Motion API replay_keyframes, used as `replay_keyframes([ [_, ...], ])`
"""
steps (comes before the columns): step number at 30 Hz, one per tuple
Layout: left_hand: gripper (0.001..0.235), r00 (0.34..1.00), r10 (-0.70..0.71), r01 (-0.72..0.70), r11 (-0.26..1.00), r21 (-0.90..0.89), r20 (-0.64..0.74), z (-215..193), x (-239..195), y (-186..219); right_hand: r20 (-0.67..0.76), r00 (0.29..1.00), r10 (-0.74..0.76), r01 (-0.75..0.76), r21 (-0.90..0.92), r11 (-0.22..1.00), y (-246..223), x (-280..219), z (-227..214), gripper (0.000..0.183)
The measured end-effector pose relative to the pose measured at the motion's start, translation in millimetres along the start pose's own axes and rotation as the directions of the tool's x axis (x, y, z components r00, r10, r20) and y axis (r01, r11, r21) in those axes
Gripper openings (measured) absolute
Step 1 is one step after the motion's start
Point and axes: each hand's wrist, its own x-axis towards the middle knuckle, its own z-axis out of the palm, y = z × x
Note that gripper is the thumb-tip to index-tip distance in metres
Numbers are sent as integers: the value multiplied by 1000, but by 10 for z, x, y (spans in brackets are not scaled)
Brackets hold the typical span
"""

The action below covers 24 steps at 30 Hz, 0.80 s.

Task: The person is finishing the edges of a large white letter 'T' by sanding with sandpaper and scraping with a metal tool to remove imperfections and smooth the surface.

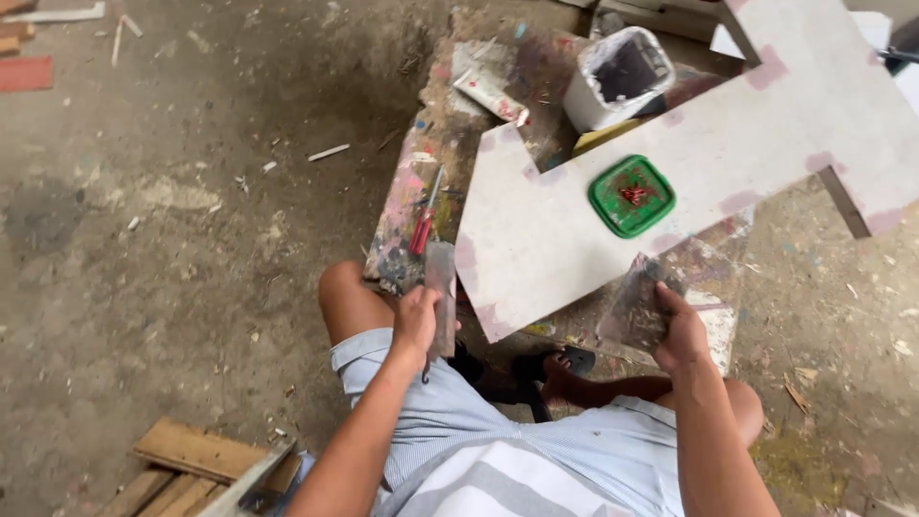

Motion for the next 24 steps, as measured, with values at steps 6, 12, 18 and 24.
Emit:
replay_keyframes([
  [6, 18, 994, 97, -92, 990, -110, 46, -132, 495, 5, 322, 917, -235, 337, -311, 889, -46, -922, 581, 28],
  [12, 16, 940, -73, 123, 983, -132, 334, 262, 697, 152, 800, 565, -202, 742, -600, -299, -277, -1579, 1468, 33],
  [18, 19, 911, -123, 189, 973, -134, 395, 234, 452, 419, 861, 505, -58, 706, -451, -547, 11, -1484, 1860, 34],
  [24, 15, 873, -78, 164, 976, -141, 481, 214, 184, 660, 857, 511, -69, 646, -436, -627, 237, -1259, 1934, 37],
])
